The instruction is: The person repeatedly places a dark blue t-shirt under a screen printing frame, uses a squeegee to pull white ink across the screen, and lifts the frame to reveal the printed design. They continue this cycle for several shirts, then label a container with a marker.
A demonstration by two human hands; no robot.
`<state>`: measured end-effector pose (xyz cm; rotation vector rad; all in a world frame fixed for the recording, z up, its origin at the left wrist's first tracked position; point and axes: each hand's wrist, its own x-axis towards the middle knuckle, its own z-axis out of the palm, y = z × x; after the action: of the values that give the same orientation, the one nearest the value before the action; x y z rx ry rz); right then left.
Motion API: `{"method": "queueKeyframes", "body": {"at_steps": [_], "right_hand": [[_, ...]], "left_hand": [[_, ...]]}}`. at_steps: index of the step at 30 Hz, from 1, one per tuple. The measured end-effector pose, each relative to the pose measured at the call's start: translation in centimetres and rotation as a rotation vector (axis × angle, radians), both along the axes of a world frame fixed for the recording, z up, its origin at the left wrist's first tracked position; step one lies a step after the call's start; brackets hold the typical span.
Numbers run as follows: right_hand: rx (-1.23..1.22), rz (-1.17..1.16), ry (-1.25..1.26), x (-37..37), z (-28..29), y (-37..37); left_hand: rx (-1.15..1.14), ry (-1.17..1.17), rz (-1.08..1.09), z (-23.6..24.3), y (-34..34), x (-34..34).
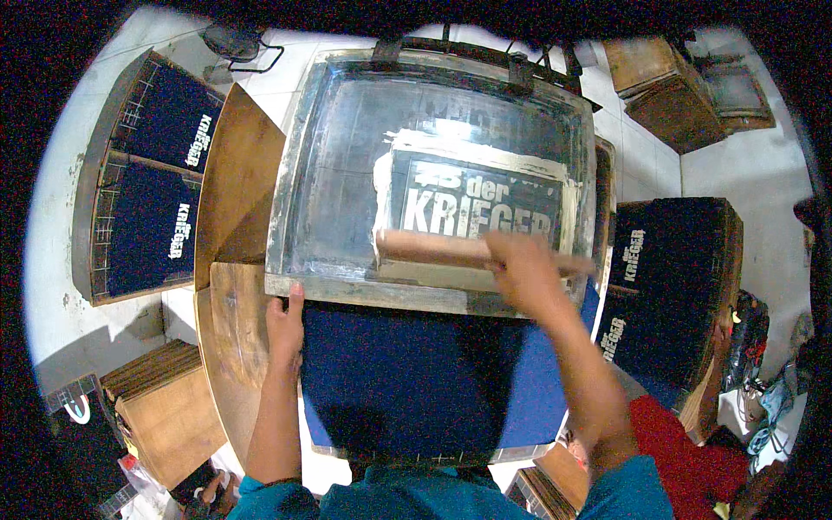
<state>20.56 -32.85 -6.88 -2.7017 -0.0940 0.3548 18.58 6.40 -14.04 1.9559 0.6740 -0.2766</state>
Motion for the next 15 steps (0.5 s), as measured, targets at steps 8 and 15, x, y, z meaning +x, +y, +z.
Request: {"method": "queueKeyframes", "body": {"at_steps": [8, 15], "right_hand": [[-0.205, 0.07, -0.344, 14.7, -1.6, -5.6], [-0.195, 0.008, -0.19, 6.5, -1.8, -3.0]], "left_hand": [[0.087, 0.038, -0.008, -1.1, 0.7, 0.2], [-0.121, 0.044, 0.093, 0.4, -0.6, 0.2]]}}
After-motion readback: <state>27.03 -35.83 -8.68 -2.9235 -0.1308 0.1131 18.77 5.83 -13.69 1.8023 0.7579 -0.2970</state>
